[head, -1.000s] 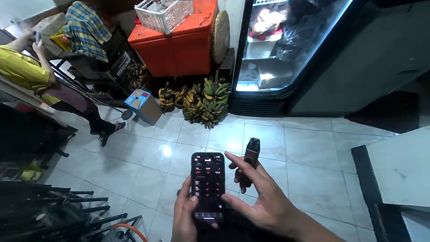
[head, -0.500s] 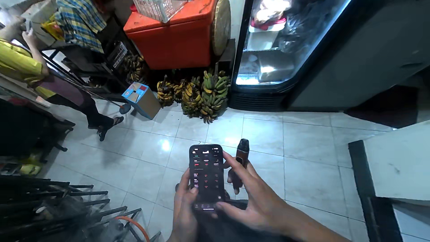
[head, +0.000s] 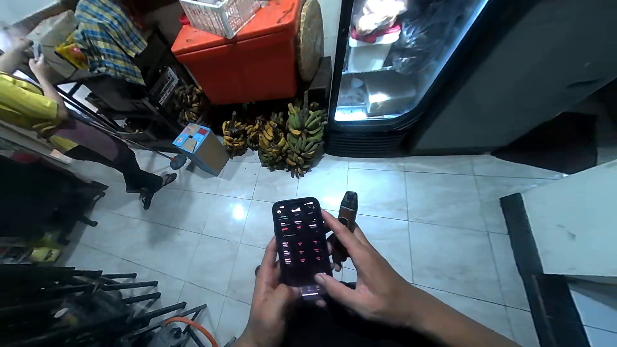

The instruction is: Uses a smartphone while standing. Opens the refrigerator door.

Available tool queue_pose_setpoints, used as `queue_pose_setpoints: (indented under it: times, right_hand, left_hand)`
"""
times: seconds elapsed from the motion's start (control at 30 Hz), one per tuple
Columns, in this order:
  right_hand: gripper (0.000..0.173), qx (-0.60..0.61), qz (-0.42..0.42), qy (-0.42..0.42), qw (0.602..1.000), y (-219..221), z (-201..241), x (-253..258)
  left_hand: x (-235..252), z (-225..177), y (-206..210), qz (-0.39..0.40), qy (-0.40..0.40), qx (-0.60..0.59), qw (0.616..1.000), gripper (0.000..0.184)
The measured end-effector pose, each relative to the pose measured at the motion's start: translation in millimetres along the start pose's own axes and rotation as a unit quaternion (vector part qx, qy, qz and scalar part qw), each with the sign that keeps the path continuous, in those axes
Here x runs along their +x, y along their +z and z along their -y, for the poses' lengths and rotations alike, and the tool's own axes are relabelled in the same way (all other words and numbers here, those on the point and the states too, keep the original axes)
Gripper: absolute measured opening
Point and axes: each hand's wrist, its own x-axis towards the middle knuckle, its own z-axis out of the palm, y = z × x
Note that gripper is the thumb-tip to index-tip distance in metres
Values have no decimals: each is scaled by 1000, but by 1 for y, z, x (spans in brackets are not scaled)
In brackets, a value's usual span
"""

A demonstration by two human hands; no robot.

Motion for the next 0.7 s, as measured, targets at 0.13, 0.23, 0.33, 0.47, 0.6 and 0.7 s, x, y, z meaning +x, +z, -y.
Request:
queue_pose_setpoints:
  times: [0.13, 0.23, 0.33, 0.47, 0.6, 0.7]
  right_hand:
    - [88, 16, -7, 5, 1000, 0, 1, 3]
    - [86, 15, -12, 1, 1000, -1, 3, 6]
    - [84, 31, -16, -10, 999, -1, 3, 9]
    - [83, 35, -16, -11, 999, 0, 2, 7]
    - [83, 27, -21, -12, 999, -1, 1, 5]
    - [83, 27, -23, -11, 999, -1, 1, 3]
  left_hand:
    - [1, -2, -3, 45, 4, -3, 999, 87]
    - [3, -4, -5, 65, 9, -1, 998, 89]
    - [4, -6, -4, 66, 12, 3, 998, 90]
    - [5, -7, -3, 56, 8, 8, 998, 89]
    - [4, -7, 0, 47, -4, -2, 999, 89]
    - [3, -7, 1, 49, -5, -1, 999, 90]
